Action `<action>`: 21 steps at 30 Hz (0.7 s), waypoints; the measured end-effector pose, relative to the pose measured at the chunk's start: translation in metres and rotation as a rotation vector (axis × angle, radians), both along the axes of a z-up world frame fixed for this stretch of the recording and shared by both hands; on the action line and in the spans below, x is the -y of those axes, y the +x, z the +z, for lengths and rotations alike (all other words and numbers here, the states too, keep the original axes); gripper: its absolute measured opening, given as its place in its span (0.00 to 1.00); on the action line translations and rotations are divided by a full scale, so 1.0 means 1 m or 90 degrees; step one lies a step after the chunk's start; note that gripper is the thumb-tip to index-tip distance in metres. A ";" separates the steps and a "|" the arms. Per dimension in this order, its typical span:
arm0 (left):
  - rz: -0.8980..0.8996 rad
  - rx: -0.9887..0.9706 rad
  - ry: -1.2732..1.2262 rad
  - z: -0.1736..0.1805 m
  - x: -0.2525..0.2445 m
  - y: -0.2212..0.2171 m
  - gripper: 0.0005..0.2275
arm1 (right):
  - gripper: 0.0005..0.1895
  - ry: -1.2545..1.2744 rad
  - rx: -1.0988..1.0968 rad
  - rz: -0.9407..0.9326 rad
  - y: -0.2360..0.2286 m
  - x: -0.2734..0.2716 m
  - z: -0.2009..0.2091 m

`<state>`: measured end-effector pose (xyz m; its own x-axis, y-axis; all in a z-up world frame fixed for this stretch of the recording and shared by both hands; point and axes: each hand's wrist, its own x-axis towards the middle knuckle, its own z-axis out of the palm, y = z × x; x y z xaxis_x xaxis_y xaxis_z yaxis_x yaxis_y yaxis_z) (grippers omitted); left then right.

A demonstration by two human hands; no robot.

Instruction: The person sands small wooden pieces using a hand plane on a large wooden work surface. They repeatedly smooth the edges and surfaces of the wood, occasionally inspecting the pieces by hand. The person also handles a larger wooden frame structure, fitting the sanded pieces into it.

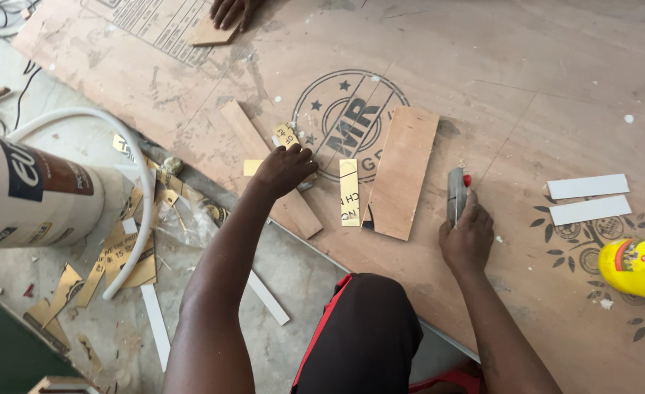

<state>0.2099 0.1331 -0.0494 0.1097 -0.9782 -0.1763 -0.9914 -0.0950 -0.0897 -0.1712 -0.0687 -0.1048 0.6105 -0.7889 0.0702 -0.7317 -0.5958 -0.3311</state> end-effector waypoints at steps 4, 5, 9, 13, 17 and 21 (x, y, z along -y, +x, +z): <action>-0.018 -0.002 -0.090 0.018 0.005 0.001 0.09 | 0.46 -0.006 -0.012 -0.012 0.003 0.000 0.001; -0.010 -0.023 -0.128 0.024 0.008 -0.001 0.11 | 0.46 -0.008 -0.007 -0.013 0.004 0.001 0.001; 0.030 -0.077 -0.242 0.041 0.027 -0.016 0.18 | 0.46 0.010 -0.011 -0.020 0.001 -0.001 0.001; 0.096 -0.068 -0.159 0.036 0.036 -0.018 0.15 | 0.47 0.002 -0.001 -0.016 0.001 0.002 -0.002; 0.102 -0.066 -0.111 0.022 0.035 -0.014 0.11 | 0.47 0.002 0.000 -0.014 0.001 0.000 -0.006; 0.084 -0.084 -0.213 0.028 0.034 -0.018 0.14 | 0.48 0.022 -0.052 -0.019 0.002 0.003 -0.006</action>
